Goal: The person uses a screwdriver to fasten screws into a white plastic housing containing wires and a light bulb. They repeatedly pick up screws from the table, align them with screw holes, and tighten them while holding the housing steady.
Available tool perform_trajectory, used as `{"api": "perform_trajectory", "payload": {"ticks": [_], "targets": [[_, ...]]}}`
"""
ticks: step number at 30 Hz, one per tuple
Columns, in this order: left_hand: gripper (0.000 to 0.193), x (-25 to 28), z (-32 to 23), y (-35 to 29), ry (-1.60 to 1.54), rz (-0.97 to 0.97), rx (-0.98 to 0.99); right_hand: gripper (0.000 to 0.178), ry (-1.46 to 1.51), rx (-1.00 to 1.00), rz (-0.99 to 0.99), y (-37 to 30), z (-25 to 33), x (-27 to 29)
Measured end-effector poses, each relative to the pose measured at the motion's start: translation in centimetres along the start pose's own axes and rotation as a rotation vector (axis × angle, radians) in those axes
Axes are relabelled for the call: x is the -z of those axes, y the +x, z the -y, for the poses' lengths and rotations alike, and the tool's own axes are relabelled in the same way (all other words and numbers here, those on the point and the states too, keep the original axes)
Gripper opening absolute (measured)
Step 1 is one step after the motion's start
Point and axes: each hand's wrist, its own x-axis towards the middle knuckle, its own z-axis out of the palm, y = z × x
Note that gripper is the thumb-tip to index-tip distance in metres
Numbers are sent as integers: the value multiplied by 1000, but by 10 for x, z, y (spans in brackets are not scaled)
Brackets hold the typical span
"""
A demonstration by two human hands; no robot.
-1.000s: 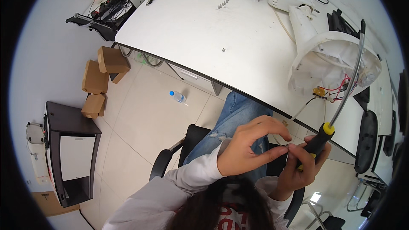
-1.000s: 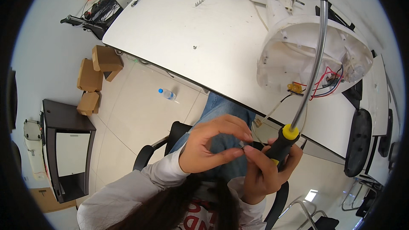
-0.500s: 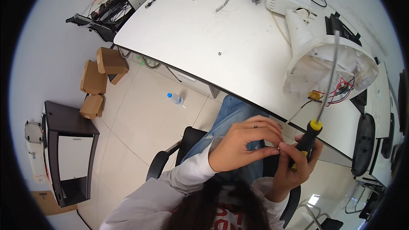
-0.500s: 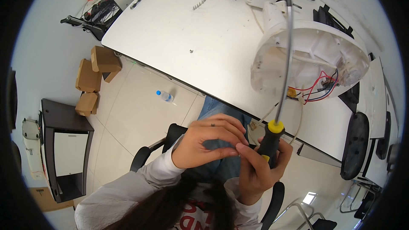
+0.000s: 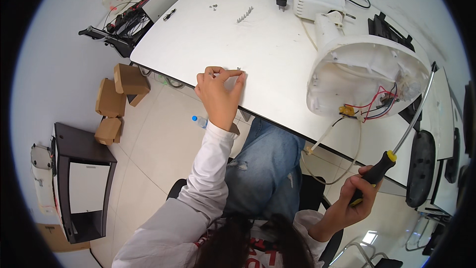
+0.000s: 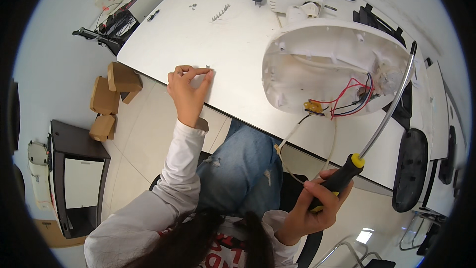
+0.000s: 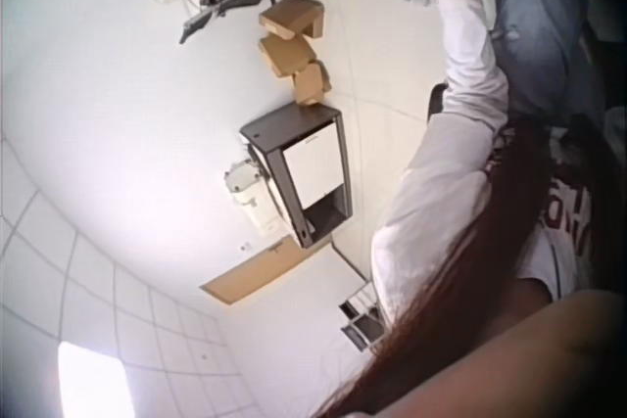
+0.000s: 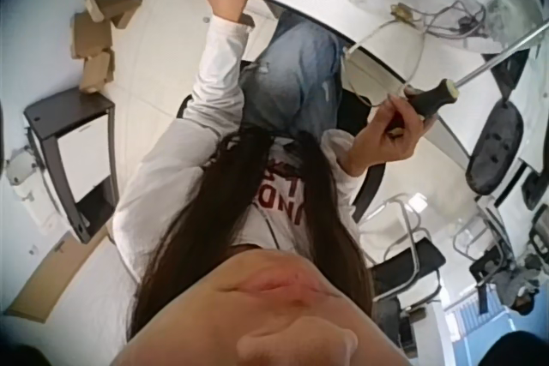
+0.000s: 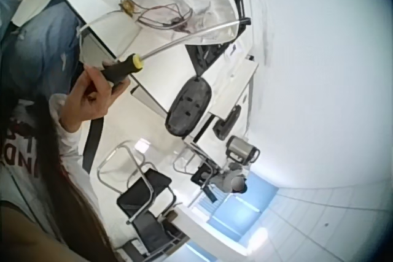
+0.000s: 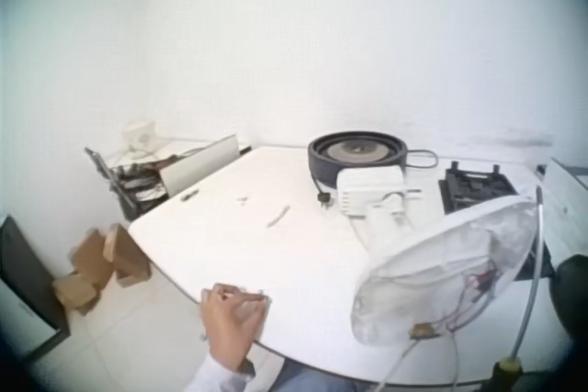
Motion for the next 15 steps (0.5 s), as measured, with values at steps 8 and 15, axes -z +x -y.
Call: {"api": "perform_trajectory", "payload": {"ticks": [8, 15], "targets": [[11, -7, -4, 2, -5, 28, 39, 15, 39, -18, -27, 5, -5, 7], [14, -8, 3, 1, -67, 4, 47, 19, 78, 37, -136, 13, -11, 12]]}}
